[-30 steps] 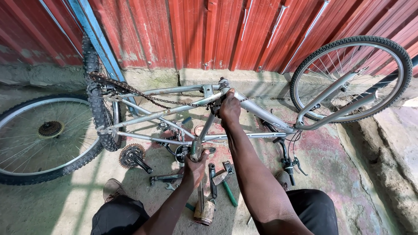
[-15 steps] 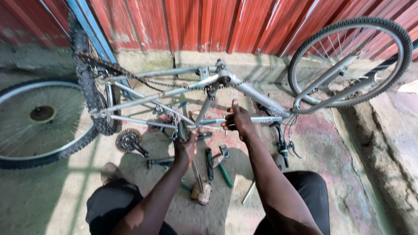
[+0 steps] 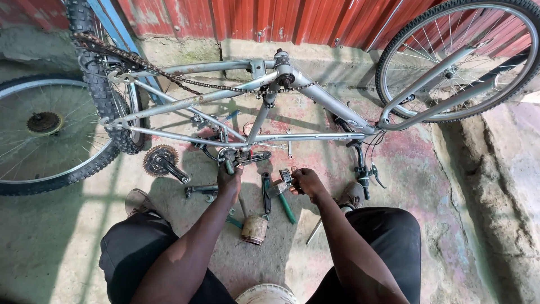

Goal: The person applies red grease to the bicycle bottom bracket area using a small container and a brush. They then use a wrench to tighten the bottom bracket nut and a hammer to tap the component into place.

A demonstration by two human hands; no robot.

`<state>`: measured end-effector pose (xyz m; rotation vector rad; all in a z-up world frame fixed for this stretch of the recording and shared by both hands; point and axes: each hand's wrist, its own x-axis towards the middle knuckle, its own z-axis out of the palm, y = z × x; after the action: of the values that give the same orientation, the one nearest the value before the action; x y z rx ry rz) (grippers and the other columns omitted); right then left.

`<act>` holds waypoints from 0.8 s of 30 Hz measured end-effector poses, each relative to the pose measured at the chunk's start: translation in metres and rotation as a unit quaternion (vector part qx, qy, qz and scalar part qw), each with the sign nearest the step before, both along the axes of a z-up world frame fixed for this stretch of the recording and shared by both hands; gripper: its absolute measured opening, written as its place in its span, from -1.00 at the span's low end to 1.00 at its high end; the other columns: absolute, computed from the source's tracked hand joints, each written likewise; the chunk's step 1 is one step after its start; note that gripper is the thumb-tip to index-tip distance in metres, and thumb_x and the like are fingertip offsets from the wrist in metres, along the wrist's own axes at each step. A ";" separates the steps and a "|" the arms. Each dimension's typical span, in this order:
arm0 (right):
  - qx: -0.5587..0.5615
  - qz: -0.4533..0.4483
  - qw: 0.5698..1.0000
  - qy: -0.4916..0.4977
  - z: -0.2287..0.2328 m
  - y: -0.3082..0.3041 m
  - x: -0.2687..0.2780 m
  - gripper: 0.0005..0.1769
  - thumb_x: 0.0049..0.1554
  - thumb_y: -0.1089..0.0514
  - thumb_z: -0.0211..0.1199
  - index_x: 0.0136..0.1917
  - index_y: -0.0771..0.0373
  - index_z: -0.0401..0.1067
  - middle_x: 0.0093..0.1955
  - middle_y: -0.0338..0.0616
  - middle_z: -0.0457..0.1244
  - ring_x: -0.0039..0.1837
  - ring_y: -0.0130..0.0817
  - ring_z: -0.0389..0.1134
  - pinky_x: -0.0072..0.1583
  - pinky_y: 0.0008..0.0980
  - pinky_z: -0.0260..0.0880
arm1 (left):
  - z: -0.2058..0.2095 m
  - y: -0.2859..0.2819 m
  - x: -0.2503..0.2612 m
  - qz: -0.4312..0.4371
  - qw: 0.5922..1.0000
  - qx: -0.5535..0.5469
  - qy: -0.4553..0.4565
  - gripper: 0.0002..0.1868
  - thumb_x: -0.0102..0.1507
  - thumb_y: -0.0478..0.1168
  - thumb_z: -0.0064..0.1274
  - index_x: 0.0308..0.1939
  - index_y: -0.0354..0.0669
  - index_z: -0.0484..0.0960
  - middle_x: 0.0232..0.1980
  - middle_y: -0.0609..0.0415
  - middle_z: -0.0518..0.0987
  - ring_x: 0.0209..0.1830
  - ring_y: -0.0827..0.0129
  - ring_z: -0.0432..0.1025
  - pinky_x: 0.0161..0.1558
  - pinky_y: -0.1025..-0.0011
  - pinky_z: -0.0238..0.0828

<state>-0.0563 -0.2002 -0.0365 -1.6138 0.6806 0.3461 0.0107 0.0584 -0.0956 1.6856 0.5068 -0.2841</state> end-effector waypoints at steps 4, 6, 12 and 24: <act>0.017 -0.013 1.000 0.003 0.000 0.007 0.002 -0.49 0.34 -0.07 0.08 0.12 0.52 0.40 -0.20 0.11 0.28 -0.21 -0.12 0.48 -0.12 -0.25 0.66 | 0.003 -0.002 0.001 -0.036 0.998 -0.004 0.042 -0.20 0.33 0.11 0.13 0.55 -0.02 0.16 0.36 -0.21 0.36 0.32 0.00 0.35 0.25 -0.04 0.32; 0.019 -0.013 1.000 0.011 -0.004 0.008 0.006 -0.53 0.35 -0.01 0.02 0.14 0.53 0.38 -0.19 0.12 0.29 -0.21 -0.12 0.48 -0.12 -0.26 0.65 | 0.013 -0.004 0.006 -0.049 0.997 0.010 0.059 -0.19 0.35 0.14 0.10 0.57 0.02 0.11 0.43 -0.21 0.32 0.38 -0.04 0.33 0.33 -0.06 0.32; 0.022 -0.007 0.998 0.050 -0.026 0.009 0.000 -0.51 0.33 -0.02 0.08 0.14 0.56 0.37 -0.20 0.09 0.27 -0.25 -0.21 0.44 -0.14 -0.31 0.65 | 0.007 0.003 0.015 -0.054 0.995 0.020 0.086 -0.11 0.39 0.16 0.03 0.63 -0.06 -0.07 0.52 -0.24 0.20 0.44 -0.09 0.25 0.43 -0.14 0.25; 0.031 -0.013 0.999 0.038 -0.057 0.009 0.000 -0.48 0.29 -0.07 0.17 0.08 0.54 0.38 -0.26 0.11 0.25 -0.34 -0.20 0.43 -0.23 -0.28 0.64 | -0.115 0.023 0.029 -0.109 0.983 0.145 0.029 -0.46 0.27 0.05 0.21 0.23 -0.17 0.58 -0.21 -0.02 0.64 -0.31 0.16 0.61 -0.31 0.04 0.59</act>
<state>-0.0559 -0.1911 -0.0931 -1.5372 0.7412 0.4081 0.0398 0.0814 -0.2102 2.0273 0.4210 -0.4369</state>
